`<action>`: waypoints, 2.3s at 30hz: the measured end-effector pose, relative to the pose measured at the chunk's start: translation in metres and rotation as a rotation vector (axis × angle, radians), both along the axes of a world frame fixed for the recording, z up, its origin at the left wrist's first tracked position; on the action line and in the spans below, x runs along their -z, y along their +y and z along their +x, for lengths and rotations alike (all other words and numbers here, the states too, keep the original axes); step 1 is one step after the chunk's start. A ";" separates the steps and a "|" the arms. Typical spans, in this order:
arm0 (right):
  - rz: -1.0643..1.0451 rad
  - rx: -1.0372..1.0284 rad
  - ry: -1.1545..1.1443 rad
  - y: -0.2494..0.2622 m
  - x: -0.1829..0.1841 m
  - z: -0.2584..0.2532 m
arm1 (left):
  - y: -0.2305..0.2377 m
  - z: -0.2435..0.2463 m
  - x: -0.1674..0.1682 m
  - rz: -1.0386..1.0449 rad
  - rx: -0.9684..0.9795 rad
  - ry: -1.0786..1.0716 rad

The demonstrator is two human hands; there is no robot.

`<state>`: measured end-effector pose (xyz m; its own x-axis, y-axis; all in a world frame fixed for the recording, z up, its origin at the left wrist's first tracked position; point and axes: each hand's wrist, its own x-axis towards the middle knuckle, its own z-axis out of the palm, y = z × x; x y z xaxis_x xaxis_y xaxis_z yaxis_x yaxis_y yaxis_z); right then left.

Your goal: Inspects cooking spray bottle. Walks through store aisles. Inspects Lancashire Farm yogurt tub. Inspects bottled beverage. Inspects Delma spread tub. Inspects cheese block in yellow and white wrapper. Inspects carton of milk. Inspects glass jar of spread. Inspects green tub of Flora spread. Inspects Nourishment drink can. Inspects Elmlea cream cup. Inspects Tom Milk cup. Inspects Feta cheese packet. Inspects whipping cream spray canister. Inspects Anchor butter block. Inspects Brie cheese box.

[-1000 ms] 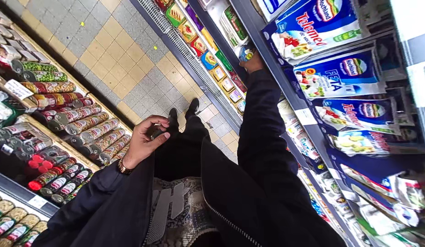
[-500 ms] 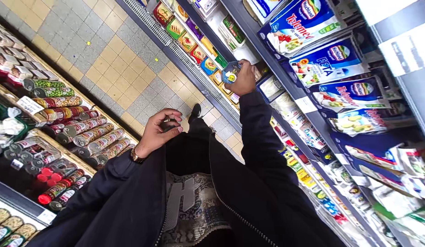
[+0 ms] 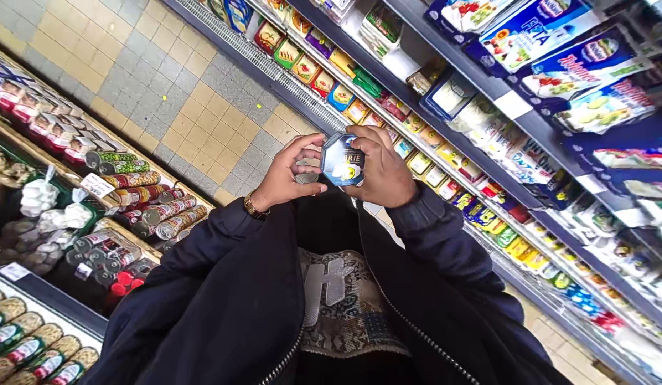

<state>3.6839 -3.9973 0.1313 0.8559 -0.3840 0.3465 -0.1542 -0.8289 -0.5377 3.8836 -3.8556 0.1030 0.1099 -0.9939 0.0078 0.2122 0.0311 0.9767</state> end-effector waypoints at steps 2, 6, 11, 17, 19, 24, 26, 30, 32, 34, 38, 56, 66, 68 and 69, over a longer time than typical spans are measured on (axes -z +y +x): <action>-0.035 -0.002 0.023 0.022 -0.007 0.001 | 0.014 0.001 -0.001 -0.034 0.022 0.058; -0.093 -0.001 0.017 0.058 -0.009 0.003 | 0.038 0.003 0.000 -0.052 0.037 0.112; -0.015 0.073 -0.050 0.092 -0.006 0.004 | 0.064 0.009 0.004 -0.047 0.044 0.162; 0.491 0.260 -0.088 0.129 0.008 -0.014 | 0.086 0.018 0.007 -0.035 0.058 0.195; 0.655 0.257 -0.163 0.140 0.016 -0.019 | 0.092 0.020 0.009 -0.041 0.066 0.194; 0.843 0.279 -0.297 0.160 0.030 -0.025 | 0.103 0.021 0.013 -0.025 0.129 0.195; 0.860 0.292 -0.303 0.166 0.032 -0.026 | 0.106 0.022 0.015 -0.038 0.152 0.165; 0.844 0.284 -0.314 0.173 0.034 -0.027 | 0.110 0.021 0.017 -0.054 0.171 0.121; 0.842 0.286 -0.318 0.176 0.034 -0.027 | 0.111 0.019 0.017 -0.068 0.172 0.119; 0.826 0.288 -0.316 0.178 0.034 -0.028 | 0.113 0.018 0.017 -0.071 0.171 0.107; 0.807 0.293 -0.303 0.181 0.033 -0.029 | 0.114 0.017 0.018 -0.071 0.169 0.098; 0.779 0.278 -0.303 0.187 0.032 -0.033 | 0.120 0.014 0.020 -0.082 0.180 0.080; 0.771 0.290 -0.295 0.186 0.032 -0.040 | 0.117 0.007 0.018 -0.066 0.186 0.101; 0.761 0.292 -0.287 0.185 0.033 -0.041 | 0.116 0.006 0.018 -0.060 0.186 0.099; 0.758 0.289 -0.287 0.185 0.033 -0.042 | 0.115 0.005 0.018 -0.061 0.190 0.098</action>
